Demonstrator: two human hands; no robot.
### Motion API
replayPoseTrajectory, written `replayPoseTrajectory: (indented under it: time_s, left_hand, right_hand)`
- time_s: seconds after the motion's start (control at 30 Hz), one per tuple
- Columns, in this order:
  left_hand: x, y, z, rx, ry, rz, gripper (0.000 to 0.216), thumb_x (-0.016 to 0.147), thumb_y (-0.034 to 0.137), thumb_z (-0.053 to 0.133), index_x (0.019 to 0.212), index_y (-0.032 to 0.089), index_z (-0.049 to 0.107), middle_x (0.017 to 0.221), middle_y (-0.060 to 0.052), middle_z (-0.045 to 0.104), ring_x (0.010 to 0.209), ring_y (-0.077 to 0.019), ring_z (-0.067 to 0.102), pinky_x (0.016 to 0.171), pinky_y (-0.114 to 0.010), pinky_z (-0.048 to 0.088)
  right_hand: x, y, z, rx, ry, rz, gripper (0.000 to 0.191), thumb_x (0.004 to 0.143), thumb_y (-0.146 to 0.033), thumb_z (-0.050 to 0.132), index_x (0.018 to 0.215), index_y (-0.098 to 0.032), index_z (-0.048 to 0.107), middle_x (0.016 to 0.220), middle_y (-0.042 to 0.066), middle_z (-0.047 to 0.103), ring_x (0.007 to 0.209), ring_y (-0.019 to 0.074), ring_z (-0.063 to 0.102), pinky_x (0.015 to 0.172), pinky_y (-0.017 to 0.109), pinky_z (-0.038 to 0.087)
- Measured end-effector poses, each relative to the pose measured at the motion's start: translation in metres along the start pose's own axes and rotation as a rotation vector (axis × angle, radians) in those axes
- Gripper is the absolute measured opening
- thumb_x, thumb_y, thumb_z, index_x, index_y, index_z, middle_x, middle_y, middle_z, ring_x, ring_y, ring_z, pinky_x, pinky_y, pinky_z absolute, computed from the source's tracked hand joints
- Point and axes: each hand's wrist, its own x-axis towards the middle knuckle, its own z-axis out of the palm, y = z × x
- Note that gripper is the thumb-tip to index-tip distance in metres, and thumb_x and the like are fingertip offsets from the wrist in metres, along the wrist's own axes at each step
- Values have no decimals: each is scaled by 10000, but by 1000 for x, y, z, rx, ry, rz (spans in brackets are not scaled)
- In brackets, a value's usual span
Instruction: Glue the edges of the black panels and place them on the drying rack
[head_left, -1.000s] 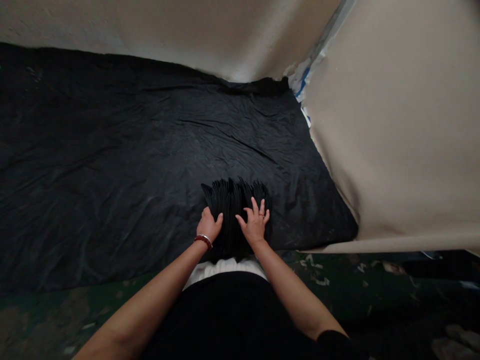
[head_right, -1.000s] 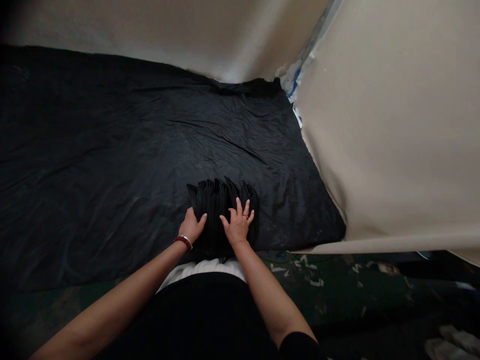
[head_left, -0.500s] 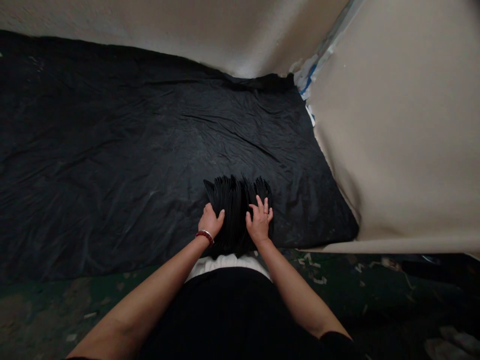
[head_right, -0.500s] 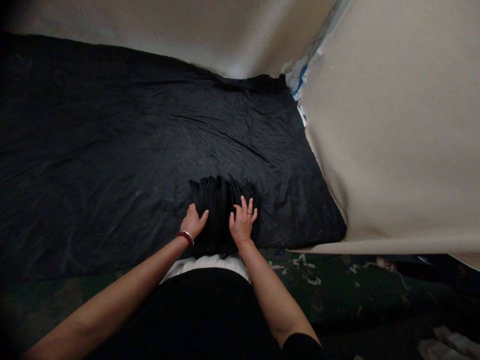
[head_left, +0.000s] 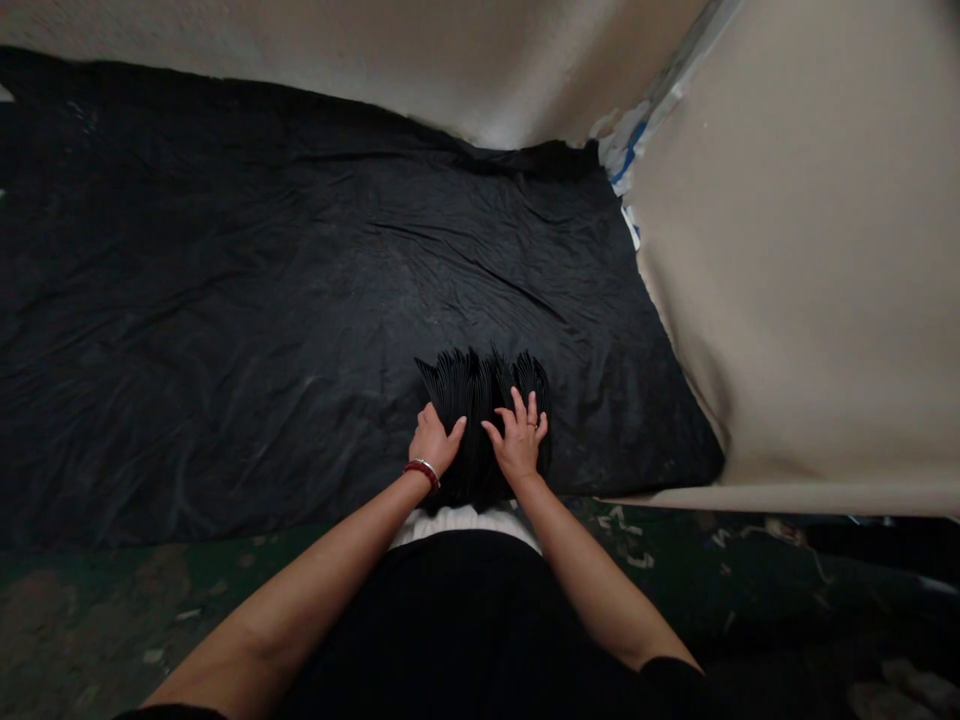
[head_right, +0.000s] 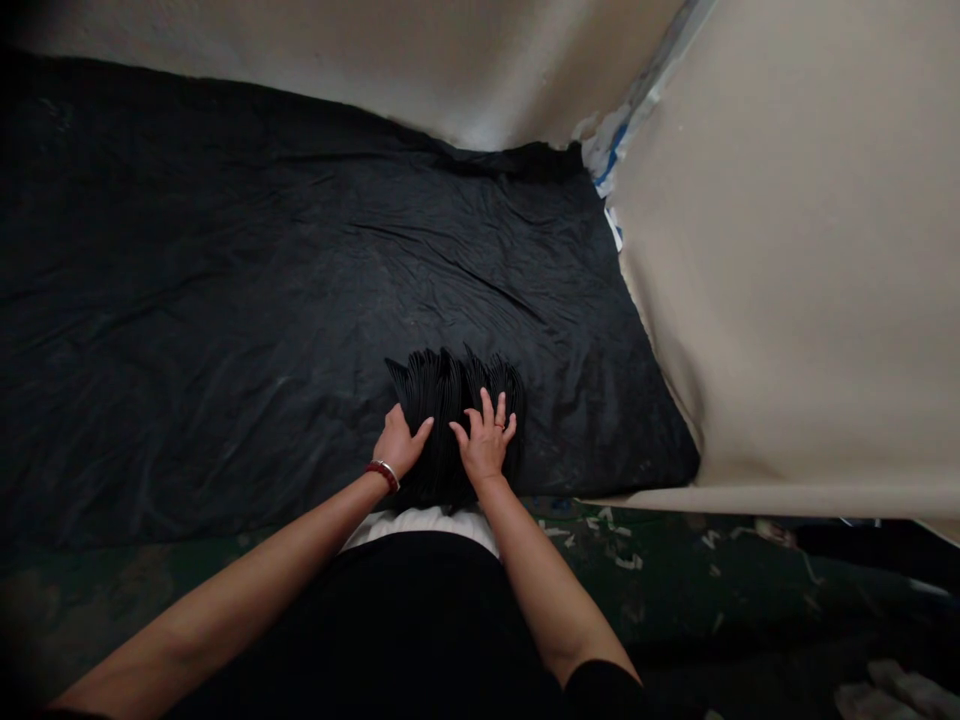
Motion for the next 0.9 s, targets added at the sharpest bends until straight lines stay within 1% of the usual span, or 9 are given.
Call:
replayPoseTrajectory:
  time_s: [0.1, 0.13, 0.2, 0.47, 0.73, 0.9]
  left_hand:
    - [-5, 5, 2, -7, 0, 14, 1016, 848, 592, 629, 1537, -4, 180, 1420, -301, 483, 1281, -403, 544, 1001, -443, 480]
    - [-6, 7, 2, 3, -4, 17, 1090, 823, 613, 649, 1549, -19, 136, 1427, -313, 473, 1278, -420, 540, 998, -455, 479]
    - [-9, 10, 4, 37, -10, 23, 1153, 794, 631, 670, 1558, -25, 107, 1427, -322, 471, 1272, -433, 538, 989, -462, 479]
    - [-11, 16, 9, 107, -2, 30, 1217, 756, 672, 676, 1568, -17, 86, 1401, -325, 491, 1235, -431, 559, 940, -471, 495]
    - [-11, 15, 7, 92, 6, 16, 1221, 762, 637, 691, 1581, 13, 35, 1398, -307, 502, 1219, -417, 580, 936, -455, 503]
    - [-13, 14, 10, 166, 56, 97, 1217, 760, 666, 673, 1591, 43, 40, 1412, -283, 487, 1225, -415, 564, 941, -470, 504]
  right_hand:
    - [-1, 3, 1, 3, 5, -2, 254, 985, -391, 534, 1113, -225, 677, 1581, 82, 375, 1512, 334, 156, 1144, 652, 206]
    - [-1, 4, 1, 5, 6, -2, 257, 986, -396, 533, 1112, -226, 677, 1581, 81, 375, 1512, 334, 160, 1143, 650, 208]
    - [-1, 6, 1, 7, 10, -2, 261, 984, -408, 537, 1108, -227, 678, 1579, 80, 378, 1511, 333, 163, 1144, 647, 206]
    - [-2, 11, 0, 22, 18, -2, 243, 987, -395, 530, 1094, -239, 682, 1571, 69, 396, 1511, 304, 177, 1155, 616, 195]
    - [-2, 12, -1, 33, 19, -7, 233, 993, -356, 505, 1087, -242, 685, 1562, 66, 410, 1507, 299, 193, 1153, 610, 207]
    - [-2, 12, 0, 37, 23, -10, 234, 989, -344, 501, 1093, -241, 684, 1567, 63, 403, 1508, 301, 186, 1158, 601, 200]
